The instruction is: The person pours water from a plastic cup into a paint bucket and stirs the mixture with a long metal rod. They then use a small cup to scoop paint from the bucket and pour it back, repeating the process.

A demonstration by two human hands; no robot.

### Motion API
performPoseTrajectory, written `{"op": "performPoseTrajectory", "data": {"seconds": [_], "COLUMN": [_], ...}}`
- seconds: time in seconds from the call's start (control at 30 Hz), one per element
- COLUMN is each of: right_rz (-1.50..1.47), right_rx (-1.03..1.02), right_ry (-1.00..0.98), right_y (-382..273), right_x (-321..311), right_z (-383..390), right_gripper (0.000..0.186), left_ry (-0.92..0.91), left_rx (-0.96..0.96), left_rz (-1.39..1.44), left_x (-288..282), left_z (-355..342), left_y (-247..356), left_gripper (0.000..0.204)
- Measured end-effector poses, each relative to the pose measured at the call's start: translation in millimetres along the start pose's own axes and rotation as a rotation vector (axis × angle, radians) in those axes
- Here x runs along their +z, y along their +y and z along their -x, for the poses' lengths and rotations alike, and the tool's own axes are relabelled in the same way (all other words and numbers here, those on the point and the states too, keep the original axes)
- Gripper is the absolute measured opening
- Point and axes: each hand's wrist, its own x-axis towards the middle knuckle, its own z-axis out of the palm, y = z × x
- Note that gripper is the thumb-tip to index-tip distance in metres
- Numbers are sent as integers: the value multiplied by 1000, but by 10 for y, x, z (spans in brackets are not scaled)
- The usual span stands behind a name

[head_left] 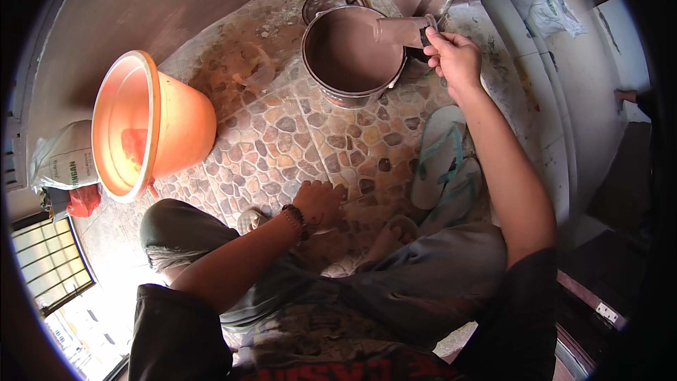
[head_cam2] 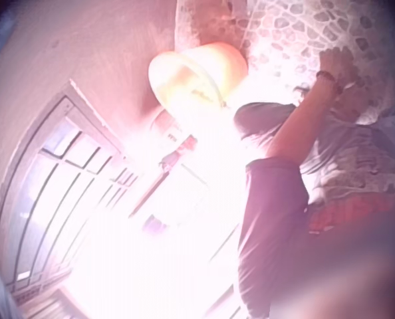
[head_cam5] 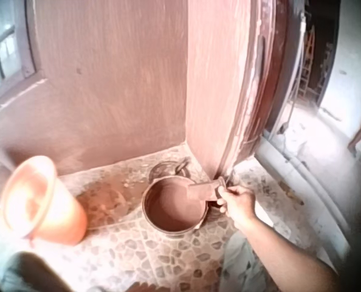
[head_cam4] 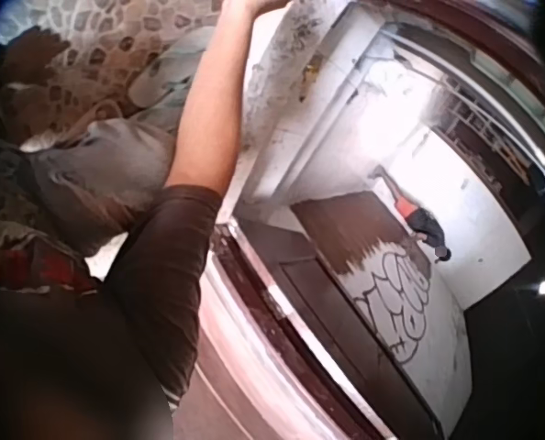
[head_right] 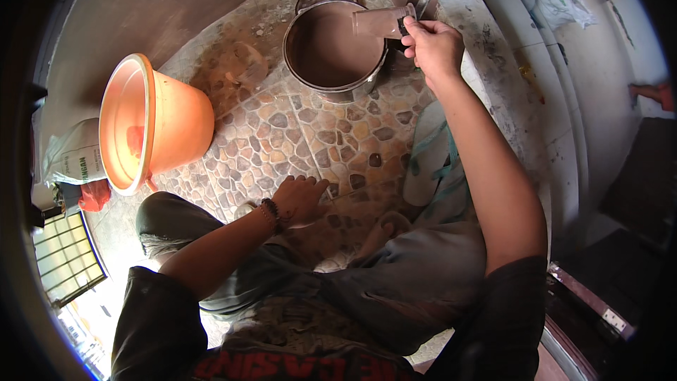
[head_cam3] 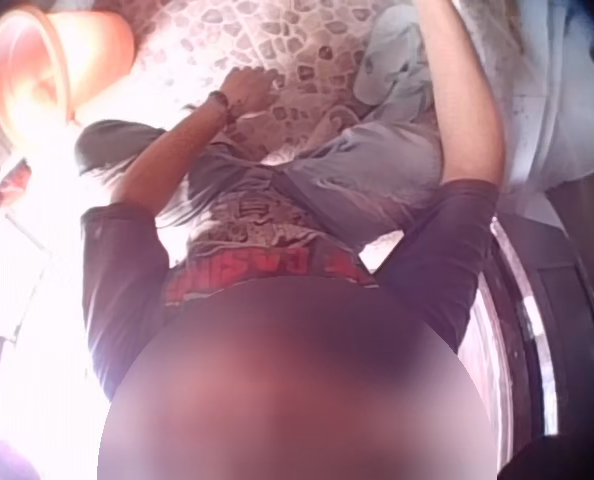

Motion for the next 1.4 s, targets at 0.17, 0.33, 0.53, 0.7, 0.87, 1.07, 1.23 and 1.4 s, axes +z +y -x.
{"op": "performPoseTrajectory", "data": {"seconds": [0.17, 0.33, 0.53, 0.7, 0.87, 1.07, 1.23, 1.4], "right_rz": [71, 161, 409, 553, 640, 804, 843, 816], "right_rx": [-47, -215, -565, -595, -506, -372, -430, -590], "right_ry": [-28, -89, -100, -52, -152, -205, -175, -77], "right_y": [-64, -65, 106, 168, 219, 306, 334, 312], "right_x": [1, 59, 469, 787, 901, 952, 938, 929], "right_z": [43, 47, 139, 316, 189, 3, -113, -109], "right_gripper": [30, 26, 14, 11, 12, 19, 18, 13], "left_ry": [-9, -28, 20, 15, -18, 14, 11, 16], "left_rx": [11, 8, 15, 36, 3, 23, 20, 29], "left_rz": [-8, -18, -2, -25, -17, 27, 23, 4], "left_x": [-16, 6, 55, 35, 40, 79, 89, 84], "left_z": [3, 5, 66, 123, 157, 186, 207, 205], "left_y": [14, -3, -88, -138, -210, -264, -295, -313], "left_gripper": [54, 54, 54, 57, 59, 50, 49, 52]}}
